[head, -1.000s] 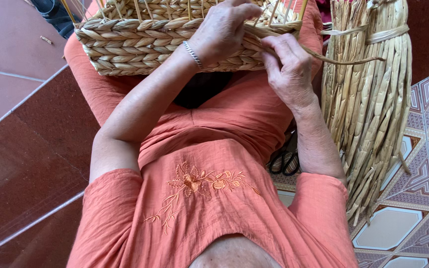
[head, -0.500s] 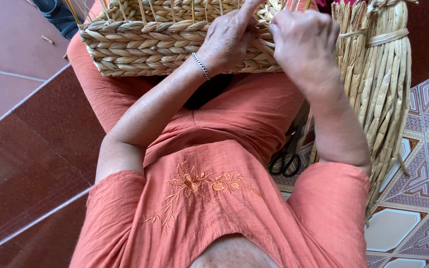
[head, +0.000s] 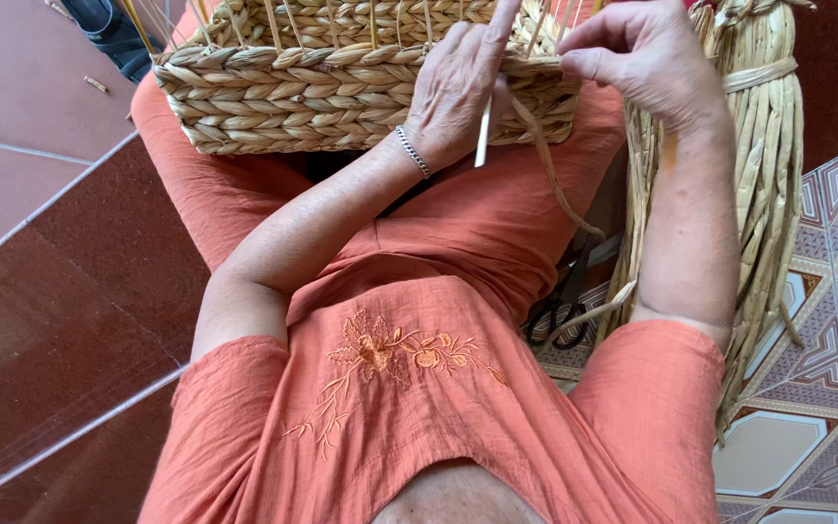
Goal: The person sits on tiled steps with a woven basket frame on their lap and weaves long dried plant strands around its rim, tucking and tightening each strand by hand. They pull strands from a bundle beside them and rotate the basket as they work around it.
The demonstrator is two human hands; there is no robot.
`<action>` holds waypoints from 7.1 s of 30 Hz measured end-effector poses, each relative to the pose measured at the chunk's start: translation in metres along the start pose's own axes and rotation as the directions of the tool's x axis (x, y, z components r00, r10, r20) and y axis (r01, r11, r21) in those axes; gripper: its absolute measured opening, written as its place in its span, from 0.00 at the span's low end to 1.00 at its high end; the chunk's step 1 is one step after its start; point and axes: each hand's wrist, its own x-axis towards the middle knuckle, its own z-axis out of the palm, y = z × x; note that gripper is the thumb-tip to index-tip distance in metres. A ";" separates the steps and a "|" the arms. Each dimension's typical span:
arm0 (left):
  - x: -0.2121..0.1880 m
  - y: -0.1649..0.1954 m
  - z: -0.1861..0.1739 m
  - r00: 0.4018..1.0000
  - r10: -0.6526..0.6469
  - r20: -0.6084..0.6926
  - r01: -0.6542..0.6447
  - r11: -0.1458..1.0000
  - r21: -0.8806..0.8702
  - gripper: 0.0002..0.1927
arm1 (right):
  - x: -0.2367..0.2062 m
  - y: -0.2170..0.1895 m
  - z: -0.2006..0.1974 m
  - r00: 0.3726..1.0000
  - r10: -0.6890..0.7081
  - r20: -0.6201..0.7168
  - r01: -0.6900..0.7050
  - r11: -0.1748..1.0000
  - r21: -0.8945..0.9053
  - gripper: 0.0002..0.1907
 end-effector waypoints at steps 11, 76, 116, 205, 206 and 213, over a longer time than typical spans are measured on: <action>-0.008 0.011 -0.035 0.999 0.023 -0.042 -0.030 0.981 -0.190 0.12 | 0.001 -0.023 0.069 0.883 -0.445 -0.150 0.306 0.787 -0.536 0.09; 0.009 -0.001 -0.021 0.981 -0.140 0.135 0.177 0.926 -0.332 0.11 | 0.003 -0.026 0.078 0.842 -0.356 -0.406 0.199 0.904 -0.379 0.10; 0.001 0.004 -0.005 0.995 0.057 0.086 -0.055 0.998 -0.025 0.08 | -0.022 0.043 0.072 0.753 -0.530 -0.390 -0.022 0.571 -0.820 0.17; 0.013 0.002 0.014 0.997 -0.071 -0.012 0.071 0.996 -0.054 0.14 | -0.026 0.032 0.068 0.747 -0.585 -0.315 0.111 0.578 -0.809 0.08; 0.015 -0.001 0.019 0.995 -0.097 -0.014 0.096 0.995 -0.021 0.16 | -0.033 0.033 0.069 0.725 -0.603 -0.332 0.088 0.559 -0.824 0.09; 0.021 -0.009 0.032 0.998 -0.039 -0.053 0.043 0.995 0.087 0.27 | -0.075 0.031 0.079 0.878 -0.378 -0.293 0.029 0.654 -0.756 0.17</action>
